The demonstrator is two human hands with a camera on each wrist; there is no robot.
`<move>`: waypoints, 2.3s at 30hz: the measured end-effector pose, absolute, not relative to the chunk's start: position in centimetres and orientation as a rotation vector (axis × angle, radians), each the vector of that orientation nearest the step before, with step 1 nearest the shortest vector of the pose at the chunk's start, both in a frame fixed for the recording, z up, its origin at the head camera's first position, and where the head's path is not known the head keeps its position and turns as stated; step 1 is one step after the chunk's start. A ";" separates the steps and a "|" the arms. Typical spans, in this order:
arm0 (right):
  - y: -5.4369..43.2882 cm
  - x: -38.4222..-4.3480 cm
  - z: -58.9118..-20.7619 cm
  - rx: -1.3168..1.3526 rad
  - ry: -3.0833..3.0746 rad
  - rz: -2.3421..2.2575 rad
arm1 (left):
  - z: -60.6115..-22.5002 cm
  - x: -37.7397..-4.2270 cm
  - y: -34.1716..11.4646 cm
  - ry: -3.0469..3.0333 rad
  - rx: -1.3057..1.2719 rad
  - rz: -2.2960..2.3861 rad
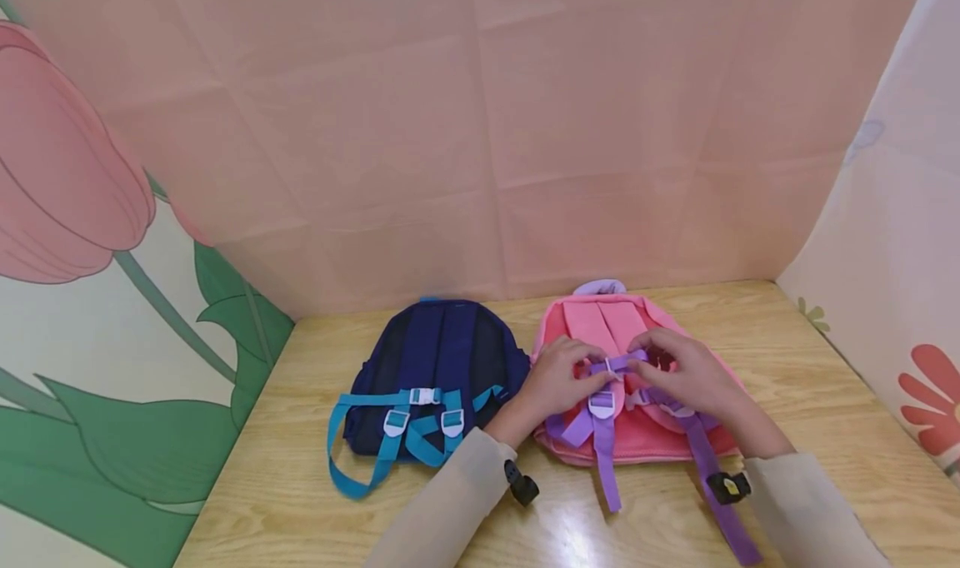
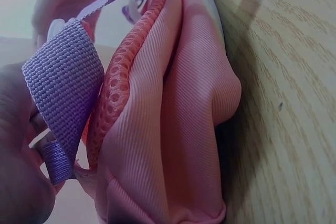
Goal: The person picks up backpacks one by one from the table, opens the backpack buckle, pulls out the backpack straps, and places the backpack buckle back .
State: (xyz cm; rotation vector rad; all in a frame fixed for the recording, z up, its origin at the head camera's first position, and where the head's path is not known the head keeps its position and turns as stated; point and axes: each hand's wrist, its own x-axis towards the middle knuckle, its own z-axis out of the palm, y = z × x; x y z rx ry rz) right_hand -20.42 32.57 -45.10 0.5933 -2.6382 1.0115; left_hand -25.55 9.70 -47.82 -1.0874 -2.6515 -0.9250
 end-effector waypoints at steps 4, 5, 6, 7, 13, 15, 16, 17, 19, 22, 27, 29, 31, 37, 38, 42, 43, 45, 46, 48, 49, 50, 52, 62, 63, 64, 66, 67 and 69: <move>32.5 -20.5 -45.1 0.630 -2.617 1.008 | -47.8 -25.6 9.7 -2.652 -1.091 -0.920; 32.5 -20.6 -45.1 0.643 -2.610 1.005 | -47.8 -25.6 9.7 -2.655 -1.091 -0.915; 32.4 -20.6 -45.0 0.654 -2.605 1.004 | -47.8 -25.6 9.7 -2.659 -1.091 -0.916; 32.3 -20.6 -45.0 0.664 -2.602 0.997 | -47.8 -25.6 9.7 -2.665 -1.091 -0.917; 31.8 -20.7 -44.7 0.683 -2.604 0.973 | -47.9 -25.5 9.8 -2.685 -1.086 -0.935; 31.8 -20.7 -44.7 0.689 -2.606 0.967 | -48.0 -25.5 9.8 -2.685 -1.087 -0.937; 31.7 -20.7 -44.7 0.691 -2.609 0.966 | -48.0 -25.5 9.8 -2.683 -1.088 -0.935; 31.7 -20.7 -44.7 0.694 -2.609 0.966 | -48.0 -25.5 9.8 -2.680 -1.090 -0.931; 31.8 -20.7 -44.8 0.696 -2.605 0.964 | -48.0 -25.5 9.8 -2.672 -1.092 -0.930; 31.9 -20.6 -44.9 0.692 -2.594 0.960 | -48.0 -25.6 9.8 -2.659 -1.097 -0.915; 32.3 -20.4 -45.1 0.632 -2.630 0.966 | -47.9 -25.6 9.8 -2.642 -1.104 -0.913; 32.4 -20.3 -45.0 0.605 -2.654 0.976 | -47.9 -25.6 9.8 -2.635 -1.107 -0.918; 32.5 -20.2 -44.9 0.593 -2.659 0.998 | -48.0 -25.6 9.8 -2.629 -1.111 -0.928; 33.0 -20.1 -44.9 0.606 -2.628 1.011 | -48.2 -25.6 9.8 -2.613 -1.111 -0.945; 33.1 -20.1 -44.9 0.608 -2.626 1.009 | -48.2 -25.7 9.8 -2.614 -1.109 -0.945; 33.1 -20.0 -44.9 0.616 -2.630 1.007 | -48.3 -25.6 9.9 -2.630 -1.103 -0.934; 33.1 -20.1 -44.9 0.617 -2.635 1.001 | -48.3 -25.6 9.9 -2.636 -1.102 -0.926; 32.9 -20.2 -44.8 0.631 -2.643 0.992 | -48.3 -25.5 9.9 -2.650 -1.097 -0.915; 32.8 -20.2 -44.8 0.642 -2.647 0.988 | -48.2 -25.5 9.9 -2.658 -1.094 -0.909; 32.6 -20.3 -44.8 0.668 -2.653 0.979 | -48.2 -25.4 10.0 -2.670 -1.090 -0.898; 32.5 -20.4 -44.8 0.680 -2.653 0.978 | -48.1 -25.4 10.0 -2.676 -1.089 -0.892; 32.4 -20.4 -44.7 0.693 -2.650 0.978 | -48.0 -25.4 10.0 -2.680 -1.088 -0.886; 32.2 -20.5 -44.7 0.699 -2.647 0.973 | -47.9 -25.4 10.1 -2.685 -1.089 -0.878; 32.4 -20.5 -44.9 0.680 -2.646 0.953 | -47.6 -25.4 10.1 -2.676 -1.106 -0.877; 32.5 -20.4 -45.0 0.680 -2.646 0.950 | -47.6 -25.4 10.1 -2.671 -1.108 -0.879; 32.6 -20.4 -45.1 0.674 -2.646 0.947 | -47.6 -25.4 10.1 -2.667 -1.111 -0.882; 32.7 -20.4 -45.1 0.664 -2.652 0.941 | -47.7 -25.4 10.0 -2.659 -1.112 -0.875; 32.8 -20.4 -45.1 0.662 -2.656 0.936 | -47.7 -25.4 10.0 -2.655 -1.110 -0.871; 32.9 -20.4 -45.2 0.657 -2.663 0.929 | -47.8 -25.4 10.0 -2.649 -1.108 -0.866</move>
